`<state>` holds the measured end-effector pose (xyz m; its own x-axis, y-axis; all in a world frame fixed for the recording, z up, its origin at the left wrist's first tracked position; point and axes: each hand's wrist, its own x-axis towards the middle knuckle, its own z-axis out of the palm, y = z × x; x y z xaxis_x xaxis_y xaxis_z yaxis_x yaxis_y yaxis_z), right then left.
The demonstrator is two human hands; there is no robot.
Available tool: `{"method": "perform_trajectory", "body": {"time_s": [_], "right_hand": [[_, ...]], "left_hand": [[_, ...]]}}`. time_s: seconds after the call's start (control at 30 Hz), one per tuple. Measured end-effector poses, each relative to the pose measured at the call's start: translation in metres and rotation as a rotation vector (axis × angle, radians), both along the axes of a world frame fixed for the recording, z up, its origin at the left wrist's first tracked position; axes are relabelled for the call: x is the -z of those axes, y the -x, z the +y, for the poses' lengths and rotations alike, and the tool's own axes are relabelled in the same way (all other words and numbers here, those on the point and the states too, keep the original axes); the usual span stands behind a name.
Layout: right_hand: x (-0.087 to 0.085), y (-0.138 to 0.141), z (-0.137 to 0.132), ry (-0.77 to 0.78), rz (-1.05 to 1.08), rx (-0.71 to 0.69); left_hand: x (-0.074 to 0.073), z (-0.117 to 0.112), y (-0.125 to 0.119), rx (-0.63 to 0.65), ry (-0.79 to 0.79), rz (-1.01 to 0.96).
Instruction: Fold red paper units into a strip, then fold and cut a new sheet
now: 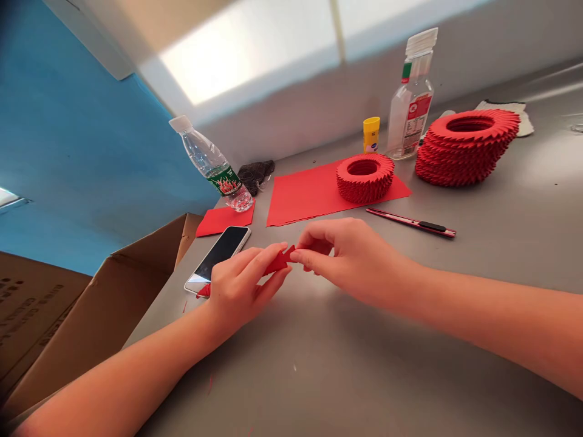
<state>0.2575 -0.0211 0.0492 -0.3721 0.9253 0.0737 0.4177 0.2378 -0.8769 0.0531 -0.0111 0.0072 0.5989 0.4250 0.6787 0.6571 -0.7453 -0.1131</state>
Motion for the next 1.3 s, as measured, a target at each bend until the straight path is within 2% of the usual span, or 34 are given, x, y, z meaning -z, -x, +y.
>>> {"method": "perform_trajectory", "body": {"time_s": [0.27,0.4,0.6,0.77,0.93,1.13,1.3], "right_hand": [[0.006,-0.003,0.005,-0.078,-0.179,-0.076],[0.011,-0.002,0.005,-0.028,-0.165,-0.095],[0.018,0.003,0.005,0.127,-0.104,-0.091],[0.022,0.004,0.007,0.170,-0.089,-0.087],[0.028,0.003,0.009,0.157,-0.086,-0.106],[0.024,0.004,0.011,0.089,-0.153,-0.099],[0.026,0.002,0.017,0.069,-0.158,-0.114]], "left_hand": [[0.003,-0.002,-0.002,0.060,-0.038,0.116],[0.003,-0.003,-0.004,0.064,-0.018,0.129],[0.006,-0.005,-0.004,0.030,0.025,0.147],[0.010,-0.004,-0.003,0.043,0.033,0.180],[0.010,-0.004,-0.003,0.050,0.045,0.205],[0.010,-0.001,-0.003,0.005,0.004,0.195],[0.009,0.000,-0.003,0.029,0.005,0.236]]}}
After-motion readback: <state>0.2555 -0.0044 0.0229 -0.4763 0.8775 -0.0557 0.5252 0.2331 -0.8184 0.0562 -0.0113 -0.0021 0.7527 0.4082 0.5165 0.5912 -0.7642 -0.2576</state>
